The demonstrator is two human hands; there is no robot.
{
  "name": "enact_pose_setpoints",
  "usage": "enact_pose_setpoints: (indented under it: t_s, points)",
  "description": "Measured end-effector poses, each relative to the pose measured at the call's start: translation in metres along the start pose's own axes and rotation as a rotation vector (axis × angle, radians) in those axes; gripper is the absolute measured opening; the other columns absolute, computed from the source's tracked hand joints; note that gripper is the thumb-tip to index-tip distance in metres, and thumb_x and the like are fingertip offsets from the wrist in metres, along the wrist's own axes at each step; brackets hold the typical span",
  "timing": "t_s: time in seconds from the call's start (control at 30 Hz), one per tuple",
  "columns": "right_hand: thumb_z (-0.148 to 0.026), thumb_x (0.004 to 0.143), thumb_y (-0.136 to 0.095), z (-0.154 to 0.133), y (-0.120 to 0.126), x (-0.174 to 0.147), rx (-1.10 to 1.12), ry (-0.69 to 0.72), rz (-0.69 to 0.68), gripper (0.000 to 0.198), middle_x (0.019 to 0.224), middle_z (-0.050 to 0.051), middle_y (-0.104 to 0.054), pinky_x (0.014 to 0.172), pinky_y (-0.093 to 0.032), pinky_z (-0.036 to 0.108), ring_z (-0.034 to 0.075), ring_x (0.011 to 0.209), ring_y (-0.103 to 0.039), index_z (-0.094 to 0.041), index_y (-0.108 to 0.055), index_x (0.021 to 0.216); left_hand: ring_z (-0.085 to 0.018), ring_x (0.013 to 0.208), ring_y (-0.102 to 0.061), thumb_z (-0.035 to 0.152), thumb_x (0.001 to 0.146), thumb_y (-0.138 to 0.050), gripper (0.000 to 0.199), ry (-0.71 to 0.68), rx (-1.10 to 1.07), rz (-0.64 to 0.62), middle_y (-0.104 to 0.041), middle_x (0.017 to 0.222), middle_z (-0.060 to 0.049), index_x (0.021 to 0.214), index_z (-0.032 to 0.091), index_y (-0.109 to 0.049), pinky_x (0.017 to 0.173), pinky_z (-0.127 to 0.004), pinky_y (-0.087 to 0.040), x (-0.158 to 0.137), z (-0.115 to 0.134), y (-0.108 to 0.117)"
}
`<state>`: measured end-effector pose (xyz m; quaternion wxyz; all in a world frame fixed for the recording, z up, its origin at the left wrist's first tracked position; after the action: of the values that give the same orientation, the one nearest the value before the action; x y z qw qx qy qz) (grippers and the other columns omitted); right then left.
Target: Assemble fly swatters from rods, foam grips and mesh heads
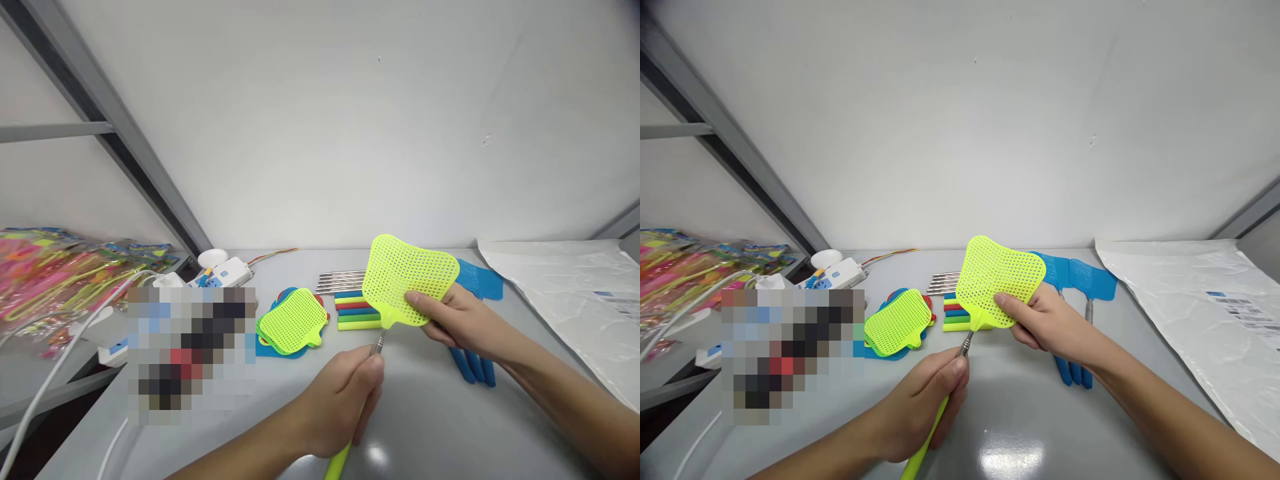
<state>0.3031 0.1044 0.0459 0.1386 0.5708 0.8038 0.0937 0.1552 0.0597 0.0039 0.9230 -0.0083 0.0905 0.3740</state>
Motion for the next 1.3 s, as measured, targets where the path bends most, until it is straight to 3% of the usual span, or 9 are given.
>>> enact_pose_setpoints:
  t_s: [0.17, 0.57, 0.7, 0.9, 1.0, 1.07, 1.17, 1.23, 1.3]
  points:
    - [-0.055, 0.094, -0.043, -0.007, -0.004, 0.004, 0.001, 0.028, -0.020, 0.052, 0.037, -0.007, -0.030, 0.041, -0.016, 0.026, 0.007, 0.037, -0.022, -0.021, -0.038, 0.054, -0.008, 0.038, -0.036, 0.042, 0.102, -0.025, 0.042, 0.013, -0.090, -0.001, -0.042, 0.041, 0.007, 0.069, 0.020, -0.040, 0.048, -0.019, -0.034, -0.001, 0.000, 0.005]
    - [-0.058, 0.093, -0.041, -0.010, -0.004, 0.000, -0.072, -0.011, 0.043, 0.058, 0.037, -0.005, -0.034, 0.041, -0.023, 0.027, 0.008, 0.036, -0.029, -0.021, -0.038, 0.048, -0.009, 0.040, -0.037, 0.043, 0.101, -0.027, 0.044, 0.034, 0.031, 0.035, -0.040, 0.039, 0.007, 0.066, 0.020, -0.040, 0.047, -0.019, -0.035, -0.001, 0.010, 0.012]
    - [-0.057, 0.094, -0.040, -0.013, -0.006, -0.005, -0.018, 0.008, 0.064, 0.063, 0.033, -0.003, -0.033, 0.045, -0.028, 0.028, 0.008, 0.036, -0.030, -0.022, -0.036, 0.041, -0.008, 0.037, -0.037, 0.041, 0.100, -0.030, 0.039, 0.050, -0.132, -0.036, -0.043, 0.039, 0.007, 0.069, 0.020, -0.042, 0.045, -0.019, -0.034, -0.001, 0.005, 0.005]
    - [-0.057, 0.091, -0.046, 0.001, -0.026, -0.012, 0.108, -0.119, 0.011, 0.047, 0.037, -0.007, -0.039, 0.044, -0.026, 0.025, 0.008, 0.037, -0.031, -0.021, -0.049, 0.061, -0.009, 0.025, -0.032, 0.040, 0.100, -0.025, 0.034, 0.045, -0.378, -0.155, -0.041, 0.035, 0.009, 0.081, 0.022, -0.045, 0.036, -0.021, -0.027, 0.000, -0.001, -0.006]
    - [-0.052, 0.092, -0.048, -0.003, -0.024, -0.007, 0.091, -0.093, 0.027, 0.049, 0.036, -0.007, -0.034, 0.043, -0.022, 0.026, 0.007, 0.037, -0.027, -0.021, -0.045, 0.055, -0.009, 0.026, -0.033, 0.042, 0.100, -0.027, 0.033, 0.080, -0.432, -0.178, -0.039, 0.036, 0.010, 0.078, 0.023, -0.041, 0.036, -0.021, -0.027, 0.002, -0.003, -0.006]
    - [-0.049, 0.091, -0.051, -0.003, -0.004, -0.002, 0.099, -0.084, 0.112, 0.054, 0.035, -0.007, -0.029, 0.042, -0.016, 0.027, 0.006, 0.037, -0.022, -0.021, -0.036, 0.047, -0.009, 0.026, -0.032, 0.043, 0.101, -0.027, 0.033, 0.098, -0.457, -0.182, -0.037, 0.035, 0.010, 0.077, 0.023, -0.040, 0.038, -0.021, -0.028, 0.002, -0.004, -0.005]
    - [-0.043, 0.088, -0.057, 0.004, 0.062, -0.003, 0.244, -0.033, 0.420, 0.054, 0.036, -0.008, -0.023, 0.040, -0.012, 0.028, 0.006, 0.036, -0.017, -0.023, -0.030, 0.046, -0.008, 0.027, -0.029, 0.040, 0.101, -0.028, 0.034, 0.132, -0.435, -0.201, -0.034, 0.035, 0.010, 0.074, 0.022, -0.039, 0.039, -0.021, -0.028, -0.001, -0.005, -0.005]
    - [-0.037, 0.088, -0.058, 0.007, 0.115, -0.013, 0.359, 0.089, 0.640, 0.054, 0.036, -0.008, -0.022, 0.041, -0.020, 0.027, 0.006, 0.037, -0.022, -0.024, -0.027, 0.046, -0.007, 0.027, -0.026, 0.037, 0.101, -0.029, 0.033, 0.155, -0.399, -0.223, -0.033, 0.034, 0.010, 0.073, 0.022, -0.039, 0.040, -0.021, -0.027, -0.005, -0.006, -0.007]
    - [-0.030, 0.086, -0.060, 0.012, 0.151, -0.023, 0.491, 0.187, 0.758, 0.042, 0.037, -0.008, -0.026, 0.041, -0.024, 0.025, 0.007, 0.037, -0.021, -0.023, -0.035, 0.053, -0.007, 0.027, -0.025, 0.035, 0.101, -0.029, 0.033, 0.161, -0.368, -0.242, -0.032, 0.033, 0.011, 0.073, 0.021, -0.040, 0.041, -0.021, -0.027, -0.008, -0.006, -0.009]
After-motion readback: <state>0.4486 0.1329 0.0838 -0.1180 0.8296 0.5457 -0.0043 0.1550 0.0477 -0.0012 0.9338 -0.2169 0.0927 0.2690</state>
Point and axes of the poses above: each hand's wrist, its own x-axis towards the middle knuckle, its own y-axis out of the back of the hand, z = x × y, the point moved 8 cm from there along x, towards the middle knuckle
